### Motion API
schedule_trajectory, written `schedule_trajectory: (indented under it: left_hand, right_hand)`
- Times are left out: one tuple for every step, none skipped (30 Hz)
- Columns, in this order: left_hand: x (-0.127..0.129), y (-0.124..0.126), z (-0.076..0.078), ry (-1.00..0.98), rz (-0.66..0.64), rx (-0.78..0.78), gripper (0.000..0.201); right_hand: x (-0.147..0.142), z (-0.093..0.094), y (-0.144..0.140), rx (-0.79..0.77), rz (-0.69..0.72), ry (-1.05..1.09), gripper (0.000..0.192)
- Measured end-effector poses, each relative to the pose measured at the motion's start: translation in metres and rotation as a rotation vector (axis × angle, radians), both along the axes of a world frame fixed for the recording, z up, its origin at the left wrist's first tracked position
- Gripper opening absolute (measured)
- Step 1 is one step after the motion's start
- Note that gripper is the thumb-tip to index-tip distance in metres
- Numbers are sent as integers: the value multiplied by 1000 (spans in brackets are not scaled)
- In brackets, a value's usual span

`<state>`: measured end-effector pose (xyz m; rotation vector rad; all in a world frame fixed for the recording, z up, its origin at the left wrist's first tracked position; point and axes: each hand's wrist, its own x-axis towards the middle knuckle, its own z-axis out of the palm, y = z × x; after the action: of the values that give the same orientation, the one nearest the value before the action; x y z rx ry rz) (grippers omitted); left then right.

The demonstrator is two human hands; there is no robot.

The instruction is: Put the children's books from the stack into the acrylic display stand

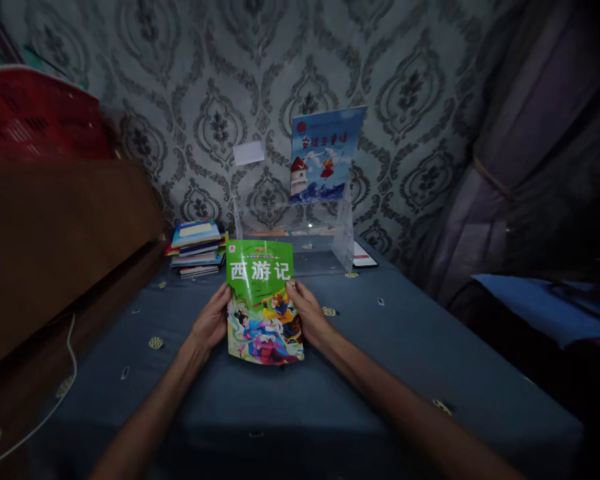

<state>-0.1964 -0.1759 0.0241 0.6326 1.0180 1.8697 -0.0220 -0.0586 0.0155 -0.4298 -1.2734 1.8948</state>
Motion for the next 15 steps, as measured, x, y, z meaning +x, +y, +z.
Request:
schedule_trajectory:
  left_hand:
    - [-2, 1, 4, 23, -2, 0, 37]
    - [-4, 3, 8, 46, -5, 2, 39]
    - [-6, 5, 12, 67, -8, 9, 40]
    - [-6, 8, 16, 89, -4, 25, 41]
    - [-6, 12, 19, 111, 15, 44, 40]
    - [-5, 17, 22, 130, 53, 68, 38]
    - [-4, 23, 24, 145, 105, 93, 37]
    - [-2, 29, 26, 153, 162, 115, 36]
    - [1, 36, 26, 154, 215, 133, 37]
    - [3, 42, 27, 150, 259, 144, 40]
    - [5, 48, 27, 145, 287, 151, 43]
    - [6, 53, 27, 141, 305, 157, 45]
    - [8, 58, 27, 136, 315, 165, 47]
    - [9, 62, 26, 129, 317, 178, 48]
    - [10, 65, 26, 120, 314, 195, 49]
  right_hand:
    - [0, 4, 4, 17, -26, 39, 53]
    - [0, 7, 7, 38, -48, 70, 53]
    - [-1, 10, 10, 64, -61, 92, 52]
    - [-1, 13, 12, 93, -70, 110, 49]
    - [-3, 15, 14, 124, -84, 125, 46]
    - [-5, 17, 15, 155, -109, 138, 43]
    - [-7, 18, 15, 184, -146, 146, 40]
    - [-11, 19, 15, 208, -192, 149, 38]
    - [-14, 20, 16, 227, -244, 147, 38]
    - [-17, 22, 17, 243, -294, 143, 40]
    - [-20, 23, 19, 258, -335, 139, 42]
    - [-23, 25, 21, 276, -365, 136, 45]
    - [-24, 27, 23, 299, -384, 134, 47]
    - [-25, 29, 26, 327, -394, 133, 48]
    - [-25, 31, 29, 357, -405, 134, 49]
